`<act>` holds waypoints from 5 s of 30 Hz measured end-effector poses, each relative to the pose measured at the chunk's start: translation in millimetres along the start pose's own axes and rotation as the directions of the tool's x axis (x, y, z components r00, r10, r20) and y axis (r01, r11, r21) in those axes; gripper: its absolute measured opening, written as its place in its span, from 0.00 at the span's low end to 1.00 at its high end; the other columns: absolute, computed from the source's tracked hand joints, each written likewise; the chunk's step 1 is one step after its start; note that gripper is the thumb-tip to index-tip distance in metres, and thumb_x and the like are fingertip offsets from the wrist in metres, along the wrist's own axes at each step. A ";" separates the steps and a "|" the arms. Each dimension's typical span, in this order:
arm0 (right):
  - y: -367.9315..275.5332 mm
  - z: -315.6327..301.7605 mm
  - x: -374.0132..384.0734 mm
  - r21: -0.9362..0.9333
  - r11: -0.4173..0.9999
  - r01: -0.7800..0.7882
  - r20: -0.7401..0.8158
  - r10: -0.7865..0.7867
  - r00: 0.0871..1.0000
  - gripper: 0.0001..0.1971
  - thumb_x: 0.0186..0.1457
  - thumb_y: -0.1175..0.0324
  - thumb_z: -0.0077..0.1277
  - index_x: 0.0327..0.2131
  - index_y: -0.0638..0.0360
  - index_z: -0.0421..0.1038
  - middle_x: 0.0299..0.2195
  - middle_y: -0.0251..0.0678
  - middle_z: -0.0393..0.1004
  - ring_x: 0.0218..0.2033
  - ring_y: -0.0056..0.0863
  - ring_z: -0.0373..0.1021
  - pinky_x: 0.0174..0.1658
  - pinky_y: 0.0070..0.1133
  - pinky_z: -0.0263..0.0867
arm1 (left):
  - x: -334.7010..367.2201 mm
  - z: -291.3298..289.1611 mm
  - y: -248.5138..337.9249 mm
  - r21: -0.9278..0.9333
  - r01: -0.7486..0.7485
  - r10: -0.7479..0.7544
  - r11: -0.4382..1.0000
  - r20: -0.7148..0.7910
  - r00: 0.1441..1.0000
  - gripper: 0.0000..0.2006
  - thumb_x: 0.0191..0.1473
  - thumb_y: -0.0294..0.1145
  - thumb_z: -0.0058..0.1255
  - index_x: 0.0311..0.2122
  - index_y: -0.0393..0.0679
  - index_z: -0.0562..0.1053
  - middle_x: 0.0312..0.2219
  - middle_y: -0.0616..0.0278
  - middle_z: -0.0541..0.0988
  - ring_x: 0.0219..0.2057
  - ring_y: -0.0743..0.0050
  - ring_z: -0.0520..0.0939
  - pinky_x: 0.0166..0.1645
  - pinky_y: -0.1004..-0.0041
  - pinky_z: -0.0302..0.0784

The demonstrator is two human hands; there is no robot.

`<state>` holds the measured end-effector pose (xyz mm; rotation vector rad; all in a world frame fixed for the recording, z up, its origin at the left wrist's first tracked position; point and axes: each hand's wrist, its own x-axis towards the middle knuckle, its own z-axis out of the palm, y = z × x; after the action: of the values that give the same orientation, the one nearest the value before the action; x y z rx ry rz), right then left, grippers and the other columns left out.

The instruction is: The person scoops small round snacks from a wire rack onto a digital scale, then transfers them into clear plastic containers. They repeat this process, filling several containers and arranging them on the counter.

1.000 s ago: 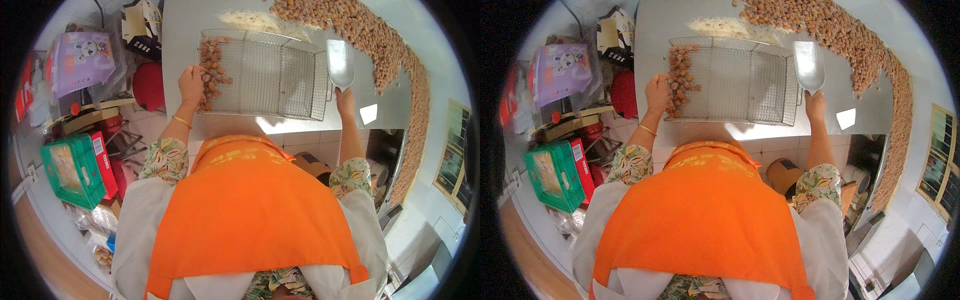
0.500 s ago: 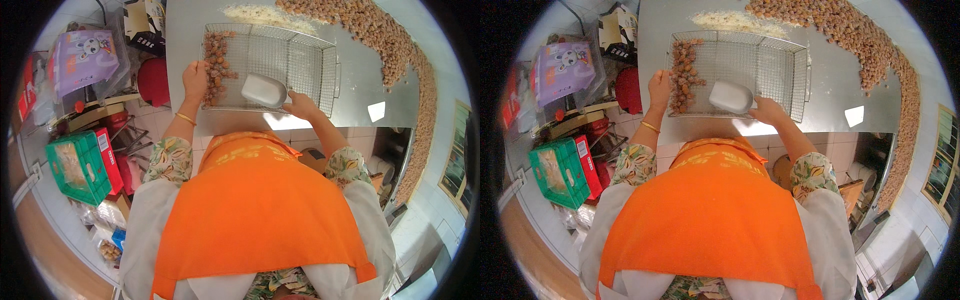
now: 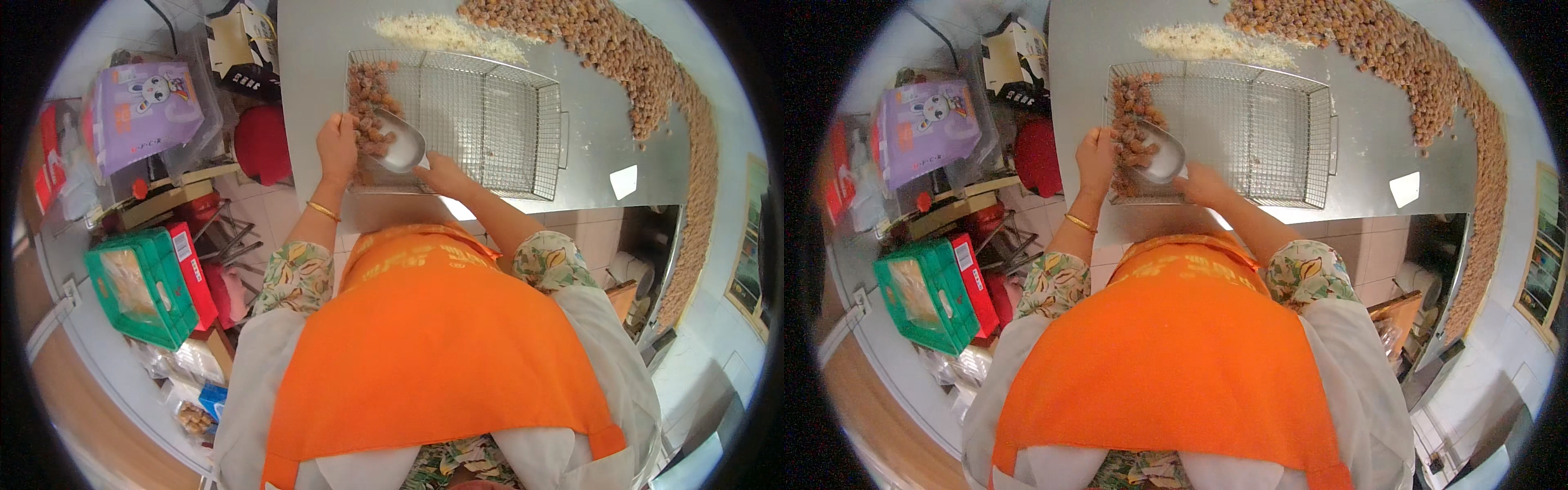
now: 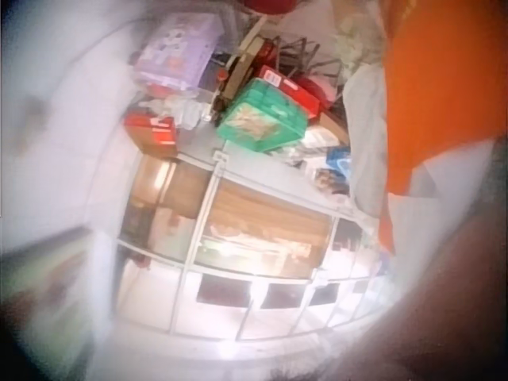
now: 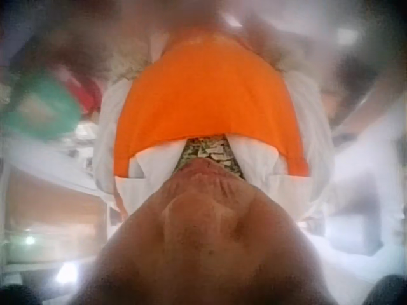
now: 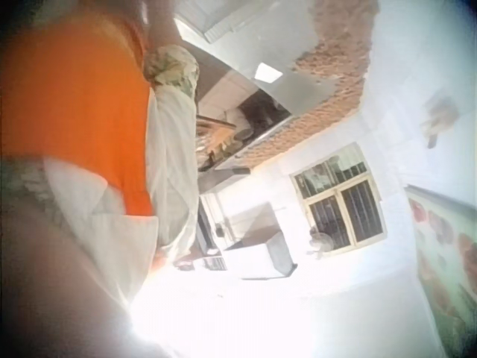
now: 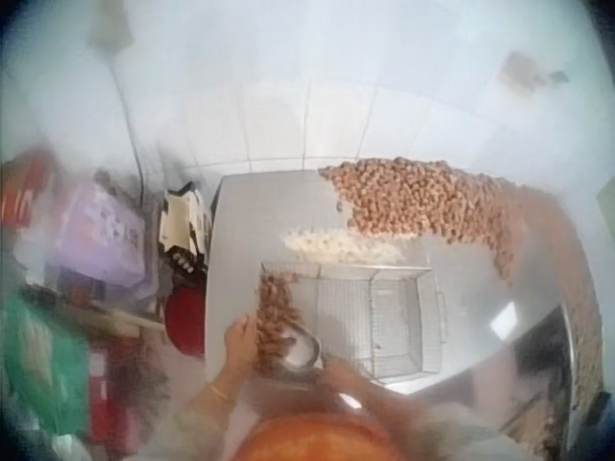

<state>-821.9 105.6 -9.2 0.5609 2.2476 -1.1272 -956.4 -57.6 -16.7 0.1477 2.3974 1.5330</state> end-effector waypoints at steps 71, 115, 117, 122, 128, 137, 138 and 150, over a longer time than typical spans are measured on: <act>200.0 442.4 -637.8 0.917 0.008 0.400 0.062 0.985 -0.161 0.20 0.51 0.56 0.45 0.33 0.68 0.68 0.27 0.38 0.70 0.28 0.24 0.64 0.32 0.23 0.61 | -659.3 211.2 23.8 -0.732 -0.303 0.418 0.610 0.622 -0.662 0.15 0.44 0.18 0.37 0.40 0.37 0.68 0.32 0.52 0.68 0.33 0.61 0.71 0.38 0.72 0.67; 286.0 524.2 -750.9 0.946 0.144 0.289 -0.128 0.989 -0.075 0.14 0.54 0.60 0.43 0.29 0.63 0.65 0.20 0.28 0.63 0.21 0.14 0.56 0.23 0.16 0.54 | -808.5 265.1 -31.2 -0.644 -0.596 0.394 0.480 0.765 -0.510 0.12 0.41 0.22 0.50 0.35 0.40 0.68 0.30 0.53 0.67 0.26 0.59 0.73 0.32 0.68 0.70; 293.2 519.5 -754.5 0.940 0.120 0.318 -0.110 0.993 -0.049 0.14 0.54 0.59 0.42 0.30 0.62 0.66 0.20 0.26 0.63 0.19 0.14 0.55 0.19 0.15 0.51 | -808.5 268.4 -33.0 -0.656 -0.590 0.417 0.470 0.754 -0.507 0.12 0.41 0.23 0.50 0.35 0.40 0.68 0.30 0.53 0.67 0.26 0.59 0.73 0.32 0.68 0.70; 289.1 496.1 -774.6 0.937 -0.026 0.348 0.000 0.997 0.074 0.14 0.54 0.58 0.43 0.32 0.59 0.65 0.17 0.24 0.60 0.15 0.11 0.51 0.15 0.13 0.45 | -805.0 270.2 -33.9 -0.596 -0.611 0.383 0.521 0.803 -0.457 0.11 0.40 0.24 0.51 0.34 0.40 0.68 0.29 0.54 0.67 0.26 0.59 0.72 0.32 0.67 0.69; 277.9 510.1 -779.2 0.919 -0.108 0.379 0.066 0.990 0.124 0.16 0.53 0.56 0.44 0.29 0.63 0.66 0.21 0.29 0.65 0.22 0.15 0.58 0.25 0.16 0.55 | -802.2 271.9 -38.4 -0.635 -0.582 0.438 0.508 0.772 -0.461 0.12 0.40 0.25 0.51 0.34 0.41 0.69 0.29 0.55 0.68 0.28 0.59 0.72 0.33 0.68 0.69; 247.9 535.3 -744.1 0.870 -0.063 0.488 0.057 0.998 0.027 0.13 0.54 0.58 0.44 0.28 0.59 0.64 0.18 0.24 0.60 0.20 0.14 0.54 0.22 0.15 0.53 | -826.4 278.2 -21.3 -0.814 -0.530 0.574 0.237 0.558 -0.600 0.12 0.39 0.25 0.52 0.34 0.42 0.71 0.29 0.58 0.68 0.30 0.61 0.71 0.35 0.68 0.67; 245.3 536.9 -742.0 0.873 -0.070 0.483 0.063 0.998 0.030 0.13 0.53 0.58 0.44 0.29 0.59 0.64 0.19 0.24 0.60 0.20 0.14 0.54 0.23 0.15 0.53 | -831.3 279.4 -19.0 -0.819 -0.544 0.560 0.183 0.542 -0.627 0.12 0.39 0.25 0.51 0.34 0.42 0.71 0.29 0.58 0.69 0.31 0.60 0.71 0.36 0.68 0.67; 220.3 553.1 -721.9 0.883 -0.075 0.464 0.108 0.993 -0.046 0.16 0.53 0.57 0.43 0.34 0.63 0.65 0.22 0.30 0.64 0.23 0.18 0.59 0.28 0.18 0.58 | -844.0 379.2 -15.6 -0.745 -0.622 0.545 0.241 0.635 -0.548 0.11 0.41 0.29 0.50 0.33 0.40 0.71 0.31 0.50 0.69 0.35 0.51 0.71 0.40 0.62 0.67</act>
<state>14.7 -308.8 53.9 3.4725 0.4087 -1.7088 -39.0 63.2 -20.6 2.3675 0.7789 0.7681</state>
